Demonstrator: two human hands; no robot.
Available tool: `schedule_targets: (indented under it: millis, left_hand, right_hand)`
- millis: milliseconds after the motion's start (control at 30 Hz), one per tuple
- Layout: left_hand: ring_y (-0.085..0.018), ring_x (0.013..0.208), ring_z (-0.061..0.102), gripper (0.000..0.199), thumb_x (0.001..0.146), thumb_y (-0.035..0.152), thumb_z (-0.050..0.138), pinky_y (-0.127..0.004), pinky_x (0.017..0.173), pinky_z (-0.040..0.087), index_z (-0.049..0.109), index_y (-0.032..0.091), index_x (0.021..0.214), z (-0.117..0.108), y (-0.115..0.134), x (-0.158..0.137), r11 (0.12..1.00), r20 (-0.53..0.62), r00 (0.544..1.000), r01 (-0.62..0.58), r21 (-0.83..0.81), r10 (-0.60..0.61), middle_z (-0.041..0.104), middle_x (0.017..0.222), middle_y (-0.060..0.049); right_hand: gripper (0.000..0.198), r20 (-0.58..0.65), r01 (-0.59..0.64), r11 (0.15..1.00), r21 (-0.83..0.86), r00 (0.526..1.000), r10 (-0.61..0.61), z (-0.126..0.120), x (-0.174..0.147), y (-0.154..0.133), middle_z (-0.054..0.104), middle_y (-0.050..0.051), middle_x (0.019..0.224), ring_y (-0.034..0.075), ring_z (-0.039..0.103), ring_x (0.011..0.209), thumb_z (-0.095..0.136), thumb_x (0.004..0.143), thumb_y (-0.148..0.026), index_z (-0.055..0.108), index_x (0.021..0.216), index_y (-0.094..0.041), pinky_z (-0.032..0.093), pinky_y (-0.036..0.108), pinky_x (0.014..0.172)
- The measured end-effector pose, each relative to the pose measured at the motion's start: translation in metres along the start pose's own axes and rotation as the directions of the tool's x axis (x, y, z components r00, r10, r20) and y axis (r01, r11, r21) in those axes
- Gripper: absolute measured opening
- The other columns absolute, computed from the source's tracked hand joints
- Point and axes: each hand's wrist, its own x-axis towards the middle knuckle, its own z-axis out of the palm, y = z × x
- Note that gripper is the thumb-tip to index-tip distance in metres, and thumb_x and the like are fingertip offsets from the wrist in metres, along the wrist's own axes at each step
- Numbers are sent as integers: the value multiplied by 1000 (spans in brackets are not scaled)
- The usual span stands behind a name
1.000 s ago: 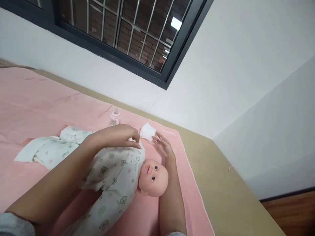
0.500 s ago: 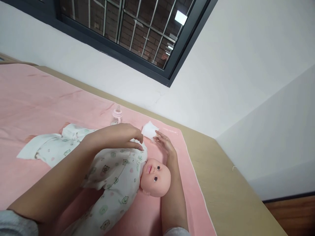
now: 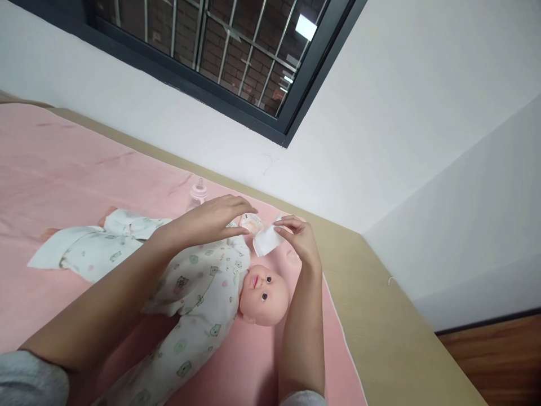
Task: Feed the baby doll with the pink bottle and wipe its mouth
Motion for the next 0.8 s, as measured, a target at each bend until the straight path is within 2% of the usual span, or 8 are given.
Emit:
schedule_targets:
  millis: [100, 200, 300, 400, 533, 633, 700, 800]
  left_hand:
    - [-25, 129, 46, 47, 96, 45, 49, -36, 105, 37, 51, 22, 136, 6, 2, 1, 999, -81, 997, 0, -32, -2, 54, 140, -7]
    - [-24, 133, 42, 48, 95, 46, 51, -37, 108, 35, 49, 26, 139, 8, 6, 0, 998, -120, 992, -35, -60, 28, 49, 144, -6]
    - [-25, 138, 37, 55, 91, 51, 57, -38, 110, 33, 47, 27, 140, 10, 9, -1, 993, -107, 991, -86, -79, 78, 47, 147, -6]
    - [-26, 137, 39, 47, 87, 50, 63, -41, 115, 26, 56, 24, 126, 12, 11, 0, 990, -53, 993, -106, -94, 102, 56, 138, -5]
    - [-21, 107, 62, 29, 84, 39, 67, -46, 119, 11, 61, 22, 106, 10, 12, 1, 993, 33, 997, -61, -102, 65, 70, 108, 0]
    - [-18, 89, 65, 23, 85, 39, 65, -49, 119, 7, 64, 21, 98, 6, 12, 1, 998, 95, 995, -32, -62, 38, 71, 89, 2]
    - [-19, 88, 65, 21, 84, 39, 64, -50, 118, 7, 66, 21, 95, 5, 12, 1, 999, 133, 991, -11, -44, 16, 72, 85, 2]
    - [-21, 96, 65, 23, 82, 39, 65, -49, 118, 9, 67, 23, 98, 4, 12, 0, 999, 177, 984, 17, -40, -10, 73, 91, 1]
  right_hand:
    - [5, 31, 66, 997, -39, 997, -65, 9, -9, -19, 67, 4, 92, 16, 63, 88, 72, 74, -23, 75, 78, -22, 50, 32, 83]
    - [12, 123, 163, 978, -132, 981, -147, 18, -19, -39, 67, 4, 94, 16, 62, 89, 65, 79, -17, 75, 84, -23, 50, 31, 81]
    - [22, 254, 272, 942, -196, 942, -219, 27, -29, -58, 69, 3, 95, 16, 63, 93, 58, 85, -13, 75, 91, -25, 50, 31, 84]
    - [25, 321, 334, 914, -231, 913, -252, 34, -38, -71, 69, 2, 94, 16, 63, 95, 53, 88, -11, 73, 91, -26, 49, 32, 86]
    - [21, 308, 355, 899, -255, 911, -273, 35, -43, -78, 68, 2, 98, 16, 63, 97, 54, 89, -12, 69, 94, -25, 51, 32, 84]
    - [22, 285, 375, 894, -247, 909, -303, 31, -44, -78, 67, 3, 106, 17, 62, 100, 57, 88, -15, 66, 105, -26, 52, 34, 88]
    - [25, 271, 369, 897, -245, 914, -302, 28, -44, -77, 66, 4, 110, 17, 63, 96, 59, 88, -17, 63, 111, -26, 53, 35, 88]
    - [24, 248, 350, 904, -246, 924, -291, 26, -44, -76, 64, 5, 112, 15, 64, 88, 60, 89, -20, 61, 113, -26, 54, 36, 86]
